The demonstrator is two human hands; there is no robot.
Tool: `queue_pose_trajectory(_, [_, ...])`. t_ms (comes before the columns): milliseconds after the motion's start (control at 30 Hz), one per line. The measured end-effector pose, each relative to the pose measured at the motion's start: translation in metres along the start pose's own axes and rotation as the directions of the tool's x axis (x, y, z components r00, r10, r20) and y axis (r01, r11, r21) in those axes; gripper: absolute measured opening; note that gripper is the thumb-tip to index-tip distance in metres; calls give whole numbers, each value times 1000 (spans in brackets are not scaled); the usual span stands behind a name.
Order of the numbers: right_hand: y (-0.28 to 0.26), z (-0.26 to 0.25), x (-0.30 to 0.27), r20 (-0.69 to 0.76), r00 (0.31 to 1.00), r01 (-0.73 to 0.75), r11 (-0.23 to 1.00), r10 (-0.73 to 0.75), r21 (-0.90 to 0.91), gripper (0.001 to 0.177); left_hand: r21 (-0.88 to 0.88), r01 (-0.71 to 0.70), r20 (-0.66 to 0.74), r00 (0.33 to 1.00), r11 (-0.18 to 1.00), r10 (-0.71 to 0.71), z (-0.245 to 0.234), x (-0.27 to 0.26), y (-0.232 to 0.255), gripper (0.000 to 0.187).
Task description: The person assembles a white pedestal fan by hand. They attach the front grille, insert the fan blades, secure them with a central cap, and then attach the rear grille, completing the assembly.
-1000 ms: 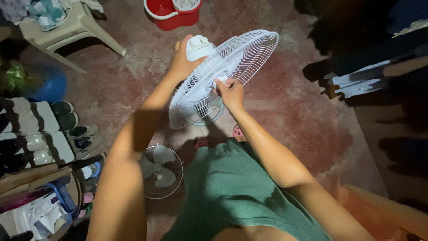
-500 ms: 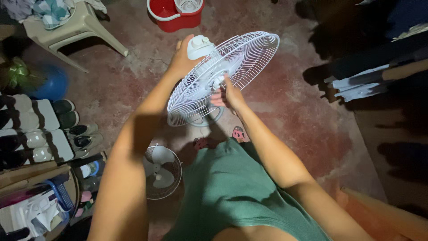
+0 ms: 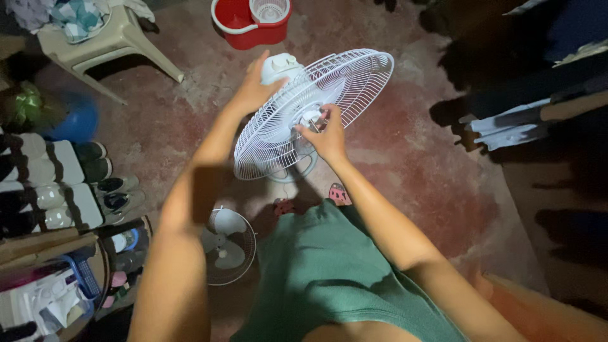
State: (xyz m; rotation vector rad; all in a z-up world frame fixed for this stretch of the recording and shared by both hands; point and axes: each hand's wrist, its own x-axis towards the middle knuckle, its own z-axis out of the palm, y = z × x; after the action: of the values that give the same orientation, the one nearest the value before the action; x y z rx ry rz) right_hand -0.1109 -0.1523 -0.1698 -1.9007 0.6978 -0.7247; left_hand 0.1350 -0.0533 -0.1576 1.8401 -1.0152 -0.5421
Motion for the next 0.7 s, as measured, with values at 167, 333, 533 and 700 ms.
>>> queue_pose_trajectory(167, [-5, 4, 2, 0, 1000, 7, 999, -7, -49, 60, -654, 112, 167, 986, 748, -2, -66, -104, 39, 92])
queue_pose_trajectory(333, [2, 7, 7, 15, 999, -31, 997, 32, -71, 52, -369, 15, -192, 977, 929, -92, -19, -212, 91, 82])
queue_pose_trajectory(533, [26, 22, 12, 38, 988, -152, 988, 151, 22, 42, -156, 116, -675, 713, 981, -191, 27, -198, 92, 32])
queue_pose_trajectory(700, [30, 24, 17, 116, 943, -331, 923, 313, 195, 41, -34, 134, -800, 590, 990, -108, 30, -178, 90, 21])
